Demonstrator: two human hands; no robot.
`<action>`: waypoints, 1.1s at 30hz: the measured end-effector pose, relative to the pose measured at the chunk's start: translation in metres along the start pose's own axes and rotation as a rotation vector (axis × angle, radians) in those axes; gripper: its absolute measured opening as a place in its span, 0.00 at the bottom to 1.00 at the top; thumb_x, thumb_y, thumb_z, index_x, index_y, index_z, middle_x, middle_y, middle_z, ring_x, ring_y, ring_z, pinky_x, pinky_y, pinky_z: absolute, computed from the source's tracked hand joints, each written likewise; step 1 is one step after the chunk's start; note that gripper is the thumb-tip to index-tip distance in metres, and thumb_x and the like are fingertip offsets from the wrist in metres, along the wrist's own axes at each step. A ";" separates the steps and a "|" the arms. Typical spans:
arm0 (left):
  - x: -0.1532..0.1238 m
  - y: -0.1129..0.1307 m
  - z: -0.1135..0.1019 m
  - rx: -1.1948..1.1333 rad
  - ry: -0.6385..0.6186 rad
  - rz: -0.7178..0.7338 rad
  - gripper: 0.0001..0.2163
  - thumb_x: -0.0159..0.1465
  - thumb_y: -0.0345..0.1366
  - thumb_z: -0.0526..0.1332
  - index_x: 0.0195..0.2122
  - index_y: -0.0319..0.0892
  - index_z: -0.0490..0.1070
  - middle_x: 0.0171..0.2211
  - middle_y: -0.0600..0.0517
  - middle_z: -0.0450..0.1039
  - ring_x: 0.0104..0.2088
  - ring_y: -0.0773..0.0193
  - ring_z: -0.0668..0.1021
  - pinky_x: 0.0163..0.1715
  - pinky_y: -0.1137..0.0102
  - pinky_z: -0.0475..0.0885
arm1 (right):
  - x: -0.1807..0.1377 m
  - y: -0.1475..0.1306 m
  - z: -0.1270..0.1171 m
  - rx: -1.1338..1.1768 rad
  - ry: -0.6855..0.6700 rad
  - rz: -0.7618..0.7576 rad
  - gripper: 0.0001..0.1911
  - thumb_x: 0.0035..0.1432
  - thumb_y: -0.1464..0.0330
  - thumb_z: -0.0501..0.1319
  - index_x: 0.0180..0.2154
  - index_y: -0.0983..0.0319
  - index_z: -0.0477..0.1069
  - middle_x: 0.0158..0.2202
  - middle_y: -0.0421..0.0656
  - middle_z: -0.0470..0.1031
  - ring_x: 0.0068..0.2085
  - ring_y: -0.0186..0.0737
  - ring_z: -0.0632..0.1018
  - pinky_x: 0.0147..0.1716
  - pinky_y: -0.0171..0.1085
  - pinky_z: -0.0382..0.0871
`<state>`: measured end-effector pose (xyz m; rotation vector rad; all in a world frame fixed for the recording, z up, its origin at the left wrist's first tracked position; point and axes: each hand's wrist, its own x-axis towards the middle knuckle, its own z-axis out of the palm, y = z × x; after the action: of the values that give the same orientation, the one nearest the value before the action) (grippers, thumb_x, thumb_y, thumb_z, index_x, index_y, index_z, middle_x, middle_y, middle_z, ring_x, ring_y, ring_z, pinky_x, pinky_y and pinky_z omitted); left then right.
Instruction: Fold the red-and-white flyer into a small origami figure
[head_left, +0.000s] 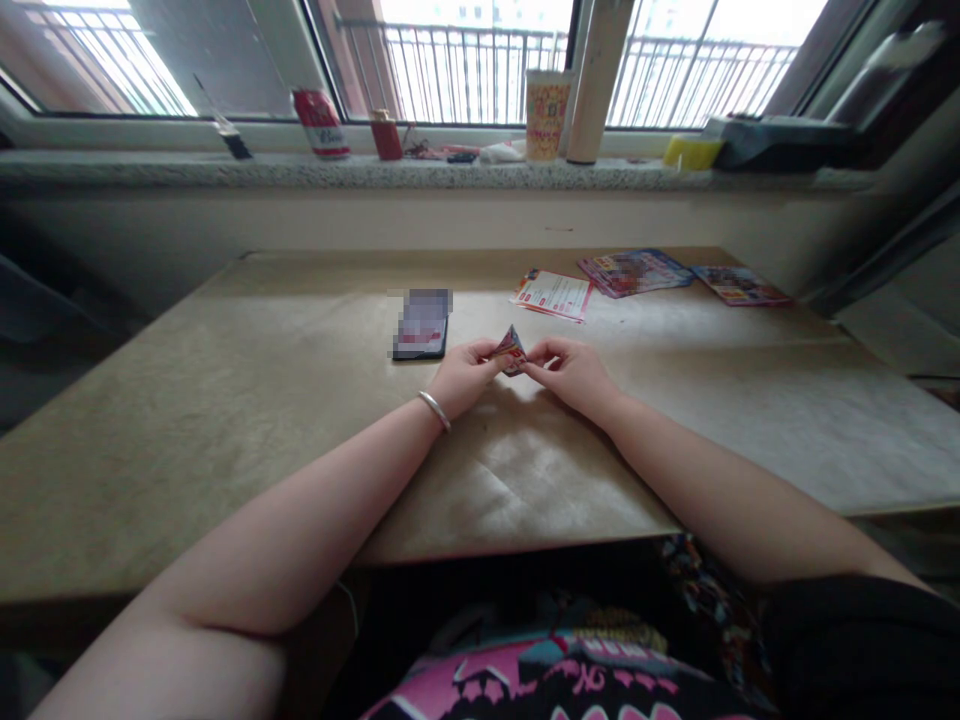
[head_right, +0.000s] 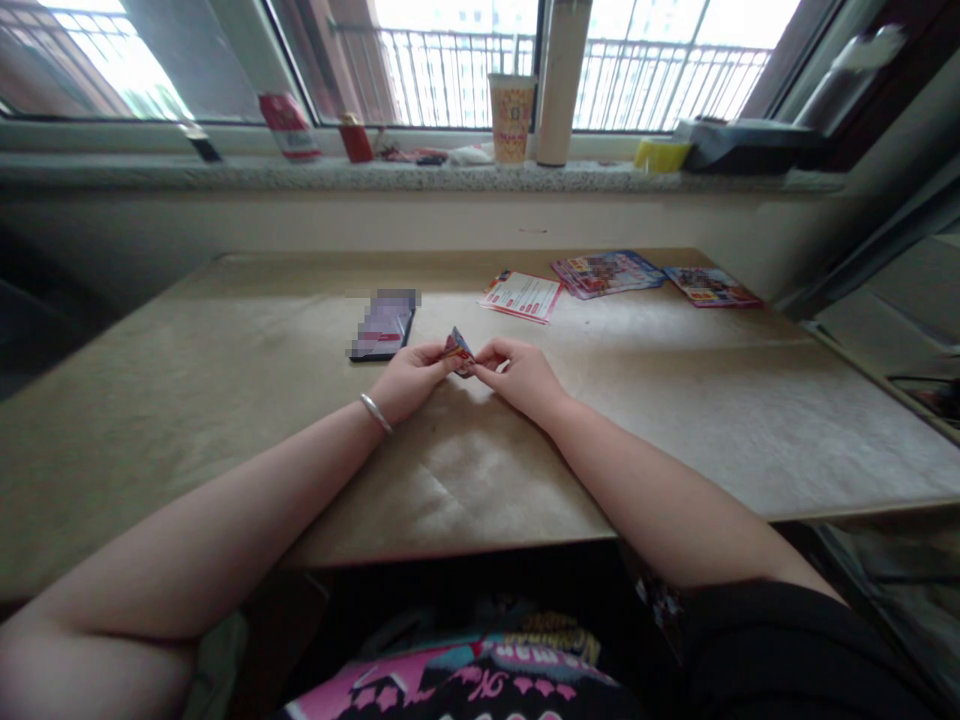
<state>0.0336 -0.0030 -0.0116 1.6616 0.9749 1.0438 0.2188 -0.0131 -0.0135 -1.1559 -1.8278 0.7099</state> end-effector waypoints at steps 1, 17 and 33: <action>0.000 0.000 0.000 0.000 -0.006 -0.004 0.15 0.56 0.44 0.64 0.34 0.37 0.77 0.34 0.48 0.78 0.37 0.60 0.77 0.42 0.67 0.70 | 0.000 0.000 0.000 -0.019 0.001 -0.006 0.12 0.51 0.58 0.64 0.29 0.61 0.75 0.27 0.41 0.78 0.27 0.33 0.73 0.28 0.34 0.65; 0.002 0.002 0.006 -0.137 0.162 0.076 0.15 0.53 0.45 0.68 0.25 0.40 0.68 0.23 0.56 0.71 0.26 0.69 0.73 0.30 0.74 0.70 | 0.001 -0.003 0.000 -0.109 -0.060 0.049 0.08 0.51 0.63 0.65 0.30 0.62 0.77 0.28 0.41 0.78 0.29 0.34 0.75 0.30 0.34 0.66; 0.003 0.003 0.007 -0.186 0.150 0.078 0.15 0.55 0.45 0.68 0.28 0.40 0.67 0.25 0.54 0.73 0.28 0.66 0.76 0.31 0.71 0.73 | 0.000 -0.012 0.003 0.065 -0.039 0.114 0.10 0.50 0.62 0.65 0.29 0.63 0.73 0.27 0.41 0.78 0.27 0.32 0.74 0.28 0.32 0.65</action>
<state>0.0415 -0.0033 -0.0096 1.4952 0.8842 1.2870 0.2106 -0.0186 -0.0053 -1.2180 -1.7684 0.8562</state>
